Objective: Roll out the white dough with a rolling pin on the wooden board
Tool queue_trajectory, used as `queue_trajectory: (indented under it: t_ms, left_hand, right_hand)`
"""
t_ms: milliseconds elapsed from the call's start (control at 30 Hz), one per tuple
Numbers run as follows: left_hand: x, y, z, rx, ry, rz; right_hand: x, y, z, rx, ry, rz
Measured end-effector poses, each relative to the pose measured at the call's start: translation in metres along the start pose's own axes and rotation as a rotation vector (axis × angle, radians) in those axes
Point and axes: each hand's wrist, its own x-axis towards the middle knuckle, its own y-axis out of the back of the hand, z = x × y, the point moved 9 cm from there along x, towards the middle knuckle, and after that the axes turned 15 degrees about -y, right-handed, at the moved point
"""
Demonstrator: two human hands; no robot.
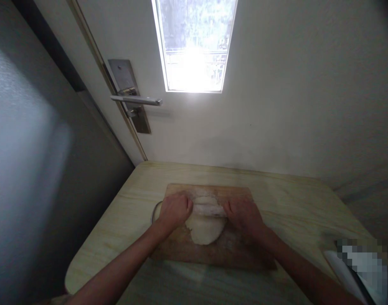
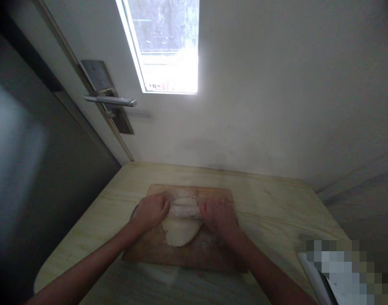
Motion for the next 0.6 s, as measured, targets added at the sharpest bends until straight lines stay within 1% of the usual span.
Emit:
queue_trajectory:
  t_ms: [100,200,300,400,500,600]
  left_hand:
    - [0.010,-0.001,-0.004,-0.036,-0.005,-0.027]
    - [0.018,0.001,-0.008,-0.043,0.002,-0.014]
    - [0.021,0.006,-0.010,-0.019,0.020,0.043]
    - [0.012,0.013,-0.008,0.015,0.051,0.121]
    - [-0.004,0.015,-0.001,0.038,0.071,0.173]
    - [-0.022,0.016,0.010,0.048,0.061,0.206]
  right_hand:
    - [0.009,-0.002,-0.004,-0.003,0.071,-0.037]
    - [0.018,0.000,-0.001,0.017,0.046,-0.020]
    - [0.018,0.006,-0.001,0.033,0.005,0.025]
    - [0.007,0.015,-0.001,0.049,-0.043,0.092]
    - [-0.011,0.018,0.000,0.072,-0.084,0.157]
    - [-0.028,0.018,0.002,0.100,-0.101,0.204]
